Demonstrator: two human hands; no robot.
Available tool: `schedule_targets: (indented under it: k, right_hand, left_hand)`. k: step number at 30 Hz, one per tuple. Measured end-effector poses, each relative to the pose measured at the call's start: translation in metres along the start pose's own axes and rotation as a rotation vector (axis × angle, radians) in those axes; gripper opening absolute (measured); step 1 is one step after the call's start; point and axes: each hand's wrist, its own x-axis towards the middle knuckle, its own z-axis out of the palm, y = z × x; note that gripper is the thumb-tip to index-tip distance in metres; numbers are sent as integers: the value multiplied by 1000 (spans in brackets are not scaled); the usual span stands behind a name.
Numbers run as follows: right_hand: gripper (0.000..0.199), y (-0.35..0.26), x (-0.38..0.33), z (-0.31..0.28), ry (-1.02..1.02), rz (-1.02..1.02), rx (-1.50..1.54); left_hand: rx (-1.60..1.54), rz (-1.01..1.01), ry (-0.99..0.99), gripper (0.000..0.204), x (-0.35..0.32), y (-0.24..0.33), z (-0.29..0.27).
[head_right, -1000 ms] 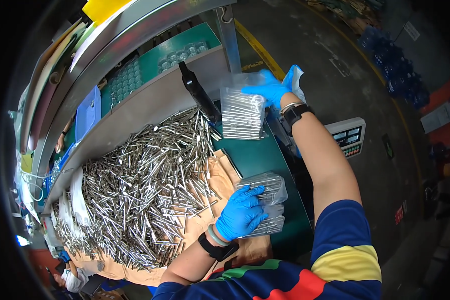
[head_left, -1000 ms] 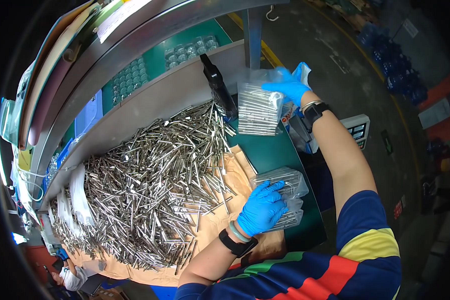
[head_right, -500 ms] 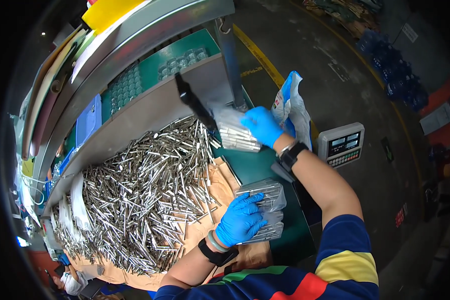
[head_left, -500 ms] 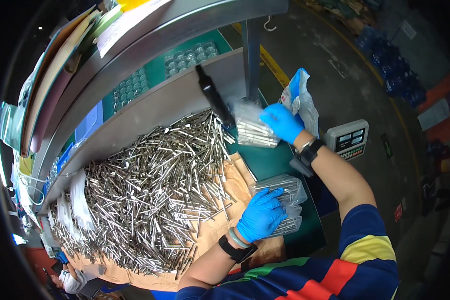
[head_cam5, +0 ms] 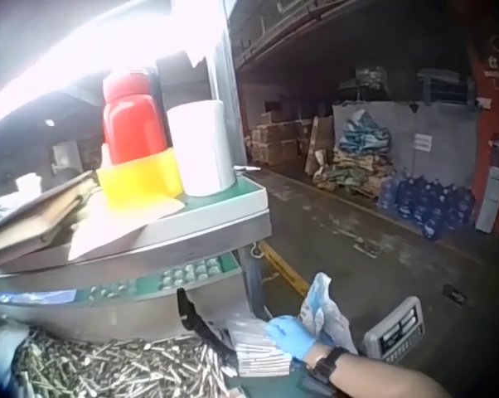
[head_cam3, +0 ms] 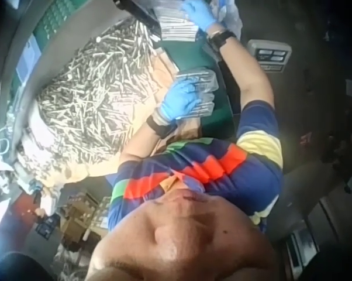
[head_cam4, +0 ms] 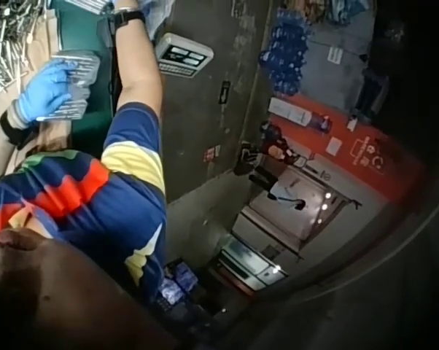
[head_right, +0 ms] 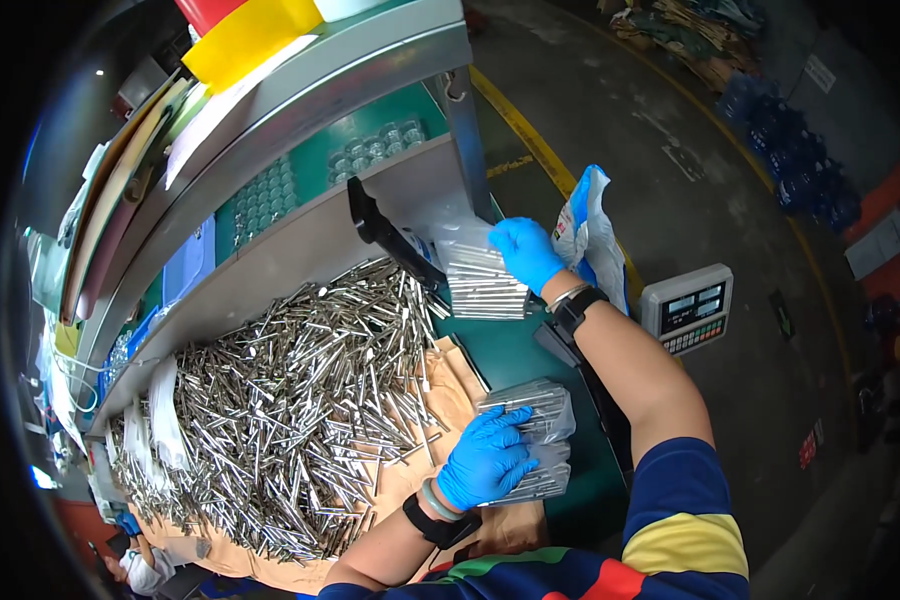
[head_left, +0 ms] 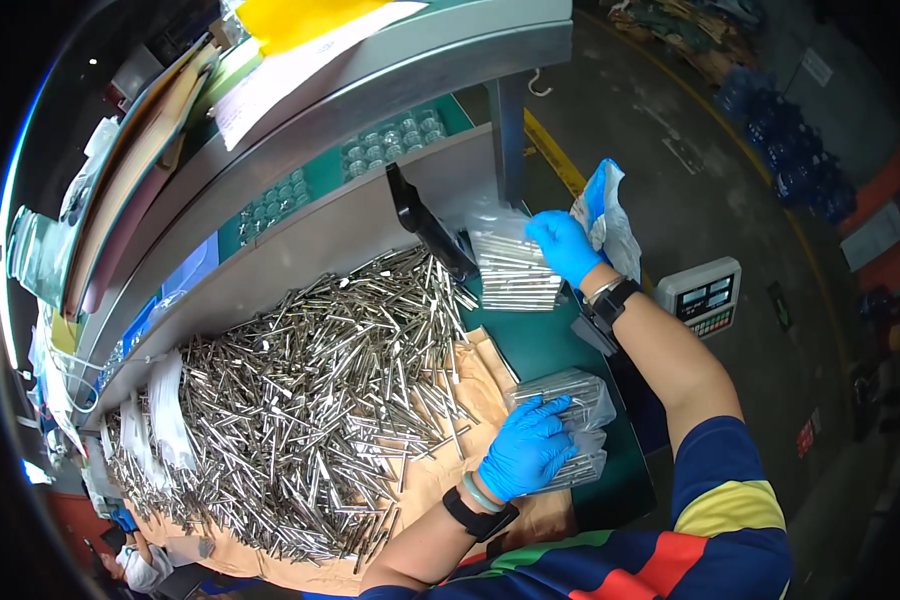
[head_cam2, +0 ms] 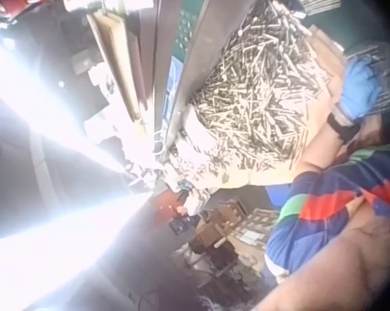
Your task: Packing small metal pins or components into individual plastic bags at a workstation.
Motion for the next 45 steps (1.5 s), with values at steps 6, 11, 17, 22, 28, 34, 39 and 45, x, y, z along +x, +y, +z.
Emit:
schedule_targets:
  k: [6,11,17,22,28,34,39,45]
  right_hand:
    - [15,5,25,3,102,-204,-1]
    - [16,12,19,2,93,-141,53]
    - [18,5,-4,-1,88,-143,-27]
    - [21,6,-22,-1,-35,3,159]
    - [20,-23,-65,-25,-182,148,277]
    - [20,-32,-110,-40,-403,-33,163]
    - [14,-35,-114,-44,-509,-252,57]
    - [15,-27,-85,-53,-393,-326,-40]
  left_hand:
    - [-13,-9,-9,12,1,-2,-1]
    - [-9,-23,-4,13,-1,0,-1]
    - [-43,-45,51,15,-7,-1,5]
    - [-53,-40,51,15,-10,-4,6]
    - [-64,-15,54,14,-8,-5,6]
    - [-40,-26,34,14,-4,-5,0]
    - [-54,-30,28,14,-2,-3,2]
    - [-40,7,8,14,3,-3,-1]
